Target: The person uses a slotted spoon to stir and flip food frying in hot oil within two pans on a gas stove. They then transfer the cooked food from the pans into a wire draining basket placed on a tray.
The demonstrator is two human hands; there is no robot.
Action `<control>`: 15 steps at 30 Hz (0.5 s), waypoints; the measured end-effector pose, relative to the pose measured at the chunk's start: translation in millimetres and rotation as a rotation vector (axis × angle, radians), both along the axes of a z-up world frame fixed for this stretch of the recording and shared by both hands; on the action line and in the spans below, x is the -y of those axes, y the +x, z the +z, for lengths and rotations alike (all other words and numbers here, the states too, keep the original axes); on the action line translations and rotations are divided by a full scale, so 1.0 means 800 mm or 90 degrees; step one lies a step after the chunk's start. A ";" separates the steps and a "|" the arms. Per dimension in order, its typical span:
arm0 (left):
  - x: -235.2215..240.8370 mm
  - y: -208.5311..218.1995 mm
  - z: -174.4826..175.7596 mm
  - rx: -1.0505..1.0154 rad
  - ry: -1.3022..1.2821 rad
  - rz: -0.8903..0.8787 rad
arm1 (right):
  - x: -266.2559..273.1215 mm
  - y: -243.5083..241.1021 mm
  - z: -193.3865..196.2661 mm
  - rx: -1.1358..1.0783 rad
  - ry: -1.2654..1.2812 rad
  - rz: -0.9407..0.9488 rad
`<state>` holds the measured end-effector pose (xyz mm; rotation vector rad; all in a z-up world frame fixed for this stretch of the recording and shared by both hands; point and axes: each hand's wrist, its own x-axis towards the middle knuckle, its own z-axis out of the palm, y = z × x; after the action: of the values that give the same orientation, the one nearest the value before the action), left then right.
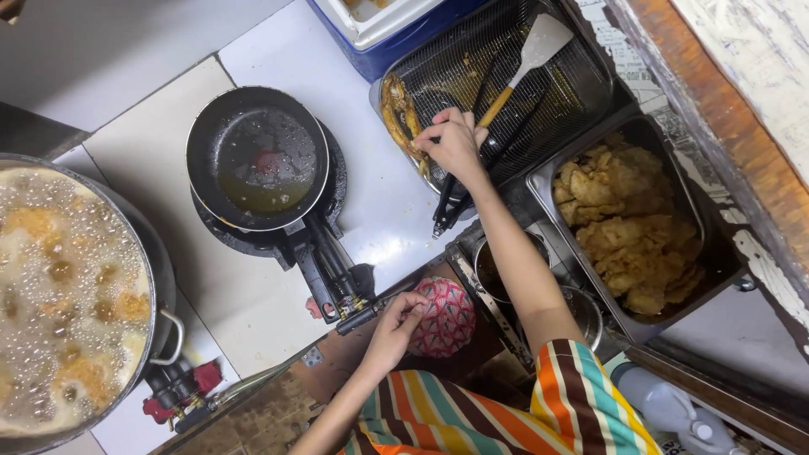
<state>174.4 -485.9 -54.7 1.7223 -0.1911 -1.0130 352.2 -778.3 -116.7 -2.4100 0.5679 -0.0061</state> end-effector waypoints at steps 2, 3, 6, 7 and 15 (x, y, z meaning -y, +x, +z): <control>0.000 0.002 0.006 0.001 -0.020 0.011 | -0.001 -0.001 0.015 -0.050 -0.002 -0.003; -0.001 0.001 0.006 0.001 -0.020 0.013 | -0.001 0.000 0.013 -0.050 -0.003 -0.001; -0.001 0.001 0.008 0.005 -0.019 0.018 | 0.001 0.002 0.012 -0.061 -0.003 0.004; -0.002 0.000 0.010 0.003 -0.017 0.015 | 0.003 0.002 0.014 -0.068 0.013 0.001; -0.007 0.000 0.008 0.000 -0.023 0.023 | 0.013 -0.005 0.002 -0.089 0.032 0.043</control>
<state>174.7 -479.9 -48.7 1.6875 -0.1759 -0.9778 347.9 -788.9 -114.9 -2.3919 0.5426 0.2050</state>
